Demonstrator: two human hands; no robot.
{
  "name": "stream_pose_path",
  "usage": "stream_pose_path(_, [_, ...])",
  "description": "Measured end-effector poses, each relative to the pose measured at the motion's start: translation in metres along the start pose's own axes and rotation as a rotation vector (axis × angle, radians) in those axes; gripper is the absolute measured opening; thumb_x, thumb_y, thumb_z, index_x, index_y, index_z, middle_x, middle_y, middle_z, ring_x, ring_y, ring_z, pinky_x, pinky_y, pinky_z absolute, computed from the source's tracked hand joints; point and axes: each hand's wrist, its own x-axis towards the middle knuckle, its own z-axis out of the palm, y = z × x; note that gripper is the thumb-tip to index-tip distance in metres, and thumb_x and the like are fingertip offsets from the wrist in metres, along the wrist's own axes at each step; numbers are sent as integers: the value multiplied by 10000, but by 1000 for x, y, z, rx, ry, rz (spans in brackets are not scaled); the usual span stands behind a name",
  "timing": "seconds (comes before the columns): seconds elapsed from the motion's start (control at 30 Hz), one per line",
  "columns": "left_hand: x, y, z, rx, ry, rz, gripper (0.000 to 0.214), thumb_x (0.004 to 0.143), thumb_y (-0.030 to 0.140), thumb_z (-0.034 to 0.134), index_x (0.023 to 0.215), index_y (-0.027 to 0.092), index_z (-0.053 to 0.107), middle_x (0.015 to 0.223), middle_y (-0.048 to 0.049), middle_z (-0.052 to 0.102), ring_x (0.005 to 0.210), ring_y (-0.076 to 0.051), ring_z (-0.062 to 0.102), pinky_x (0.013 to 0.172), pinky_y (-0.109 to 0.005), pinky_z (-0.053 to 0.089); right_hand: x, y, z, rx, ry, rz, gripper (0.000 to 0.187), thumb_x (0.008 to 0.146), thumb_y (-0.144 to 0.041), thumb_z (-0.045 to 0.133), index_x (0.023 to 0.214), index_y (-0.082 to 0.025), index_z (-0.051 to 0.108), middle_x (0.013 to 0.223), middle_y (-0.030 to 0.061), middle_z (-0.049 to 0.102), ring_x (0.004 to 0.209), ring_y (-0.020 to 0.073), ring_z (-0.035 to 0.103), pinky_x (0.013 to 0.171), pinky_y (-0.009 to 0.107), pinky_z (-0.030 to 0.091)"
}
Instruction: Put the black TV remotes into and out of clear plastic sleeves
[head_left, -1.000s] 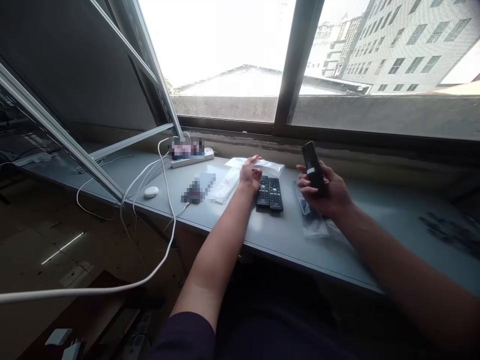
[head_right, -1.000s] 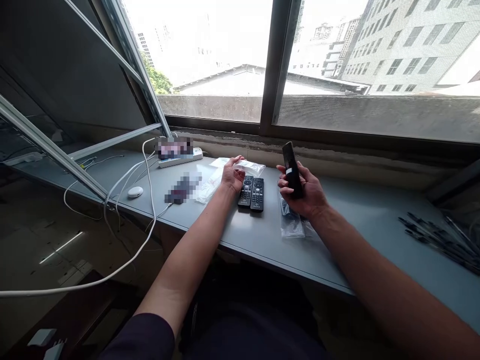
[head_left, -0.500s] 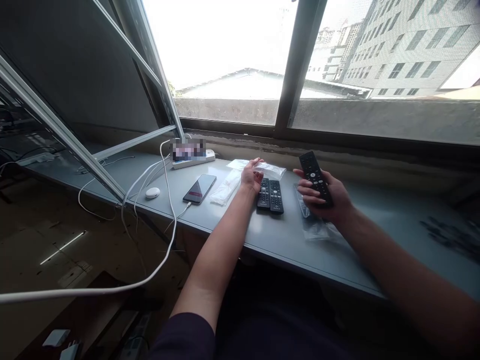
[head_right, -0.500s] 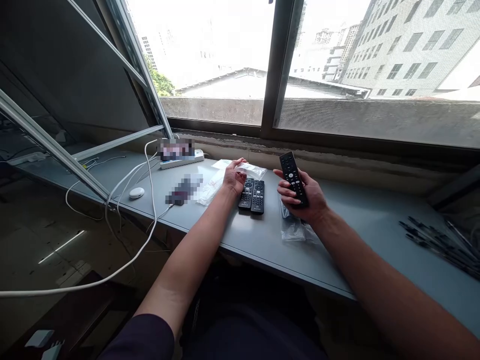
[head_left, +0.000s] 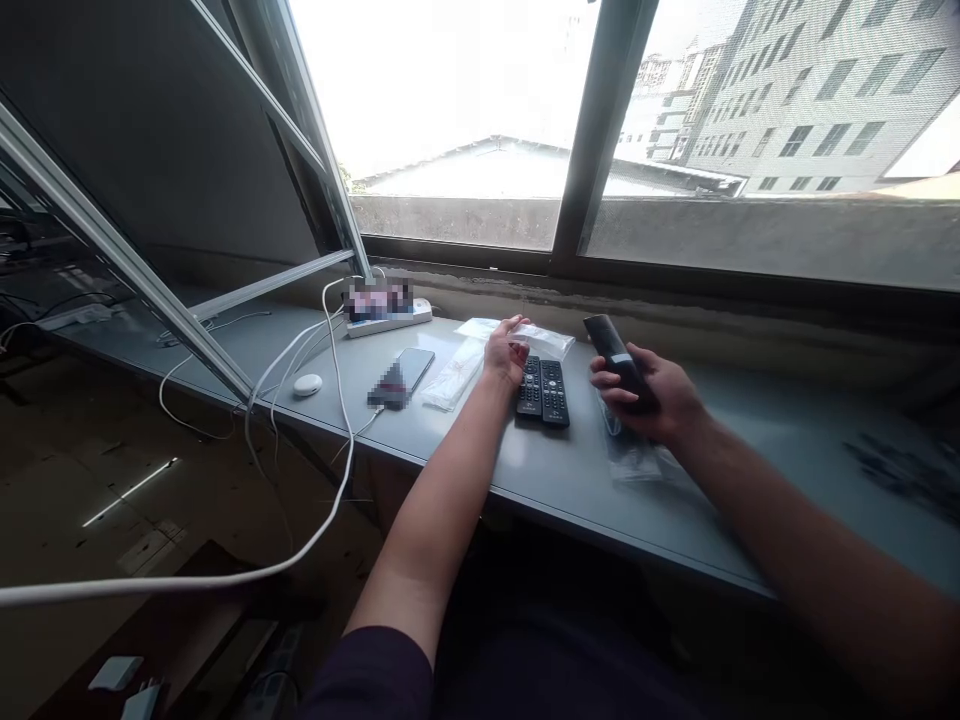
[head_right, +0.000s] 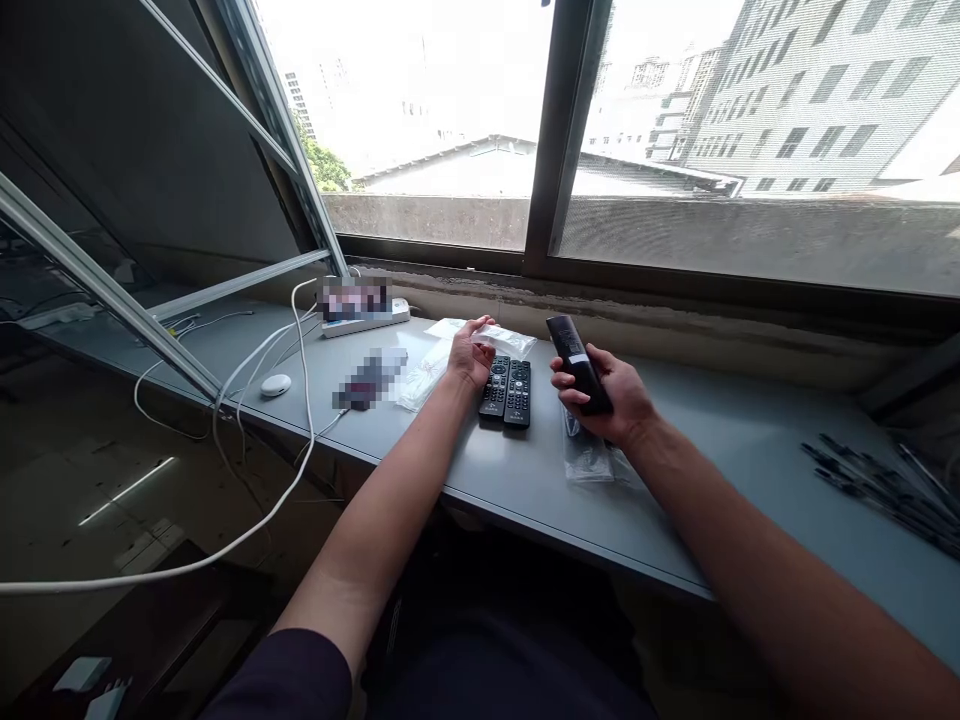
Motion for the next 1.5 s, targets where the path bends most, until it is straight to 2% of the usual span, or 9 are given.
stream_pose_path(0.1, [0, 0, 0, -3, 2, 11, 12, 993, 161, 746, 1003, 161, 739, 973, -44, 788, 601, -40, 645, 482, -129, 446, -2, 0, 0, -11, -52, 5, 343, 1136, -348, 501, 1434, -215, 607, 919, 64, 645, 639, 176, 607, 382, 214, 555])
stream_pose_path(0.23, [0, 0, 0, 8, 4, 3, 6, 993, 160, 744, 996, 157, 740, 952, -45, 787, 604, -46, 654, 483, -130, 449, -1, 0, 0, -3, -1, -1, 383, 1147, -427, 535, 1437, -185, 605, 887, 57, 614, 660, 182, 620, 391, 219, 559])
stream_pose_path(0.37, [1, 0, -1, 16, 11, 3, 43, 994, 168, 754, 1036, 169, 745, 937, -46, 789, 608, -56, 676, 486, -132, 456, 3, -3, -4, -20, 23, 0, 226, 1162, -403, 564, 1316, -252, 634, 841, 25, 582, 664, 171, 624, 426, 202, 588])
stream_pose_path(0.6, [2, 0, -1, 6, 11, -1, 17, 1002, 165, 741, 1019, 164, 744, 932, -40, 791, 612, -50, 672, 486, -131, 461, 0, -2, 4, -11, 74, -49, 340, 1201, -396, 396, 1349, -262, 671, 1028, 99, 706, 695, 179, 675, 478, 248, 628])
stream_pose_path(0.8, [1, 0, -1, -14, 13, -5, 27, 989, 148, 743, 1011, 163, 744, 955, -51, 795, 596, -50, 654, 478, -134, 443, -2, 0, 5, -37, 12, -80, 320, 1165, -344, 429, 1359, -265, 671, 848, 31, 603, 611, 183, 599, 491, 285, 610])
stream_pose_path(1.07, [2, -1, -2, 9, -2, 13, 38, 993, 158, 744, 1029, 167, 750, 981, -43, 794, 614, -45, 661, 488, -129, 460, 1, -2, 0, -25, 28, -57, 246, 1158, -457, 541, 1265, -261, 643, 724, -11, 523, 576, 173, 567, 486, 273, 627])
stream_pose_path(1.23, [0, 0, 0, 13, 1, 6, 15, 1011, 162, 734, 1005, 162, 747, 951, -43, 791, 623, -53, 684, 477, -129, 461, -1, -3, 5, -13, 86, -38, 347, 1195, -439, 404, 1341, -220, 630, 1039, 128, 725, 803, 225, 734, 628, 334, 727])
stream_pose_path(1.37, [-1, 0, 1, -3, 5, -3, 27, 993, 157, 749, 1017, 169, 747, 942, -45, 796, 647, -68, 706, 479, -134, 464, -2, -2, 2, -10, 18, 1, 399, 1197, -525, 373, 1348, -248, 618, 1013, 108, 719, 632, 177, 621, 379, 230, 554])
stream_pose_path(1.5, [-2, 0, 2, -6, 6, 1, 31, 997, 150, 742, 1022, 168, 745, 916, -39, 792, 607, -53, 676, 470, -127, 444, -2, -2, -1, -6, -91, 16, 386, 1206, -396, 377, 1436, -207, 622, 832, 23, 601, 531, 139, 534, 364, 198, 506])
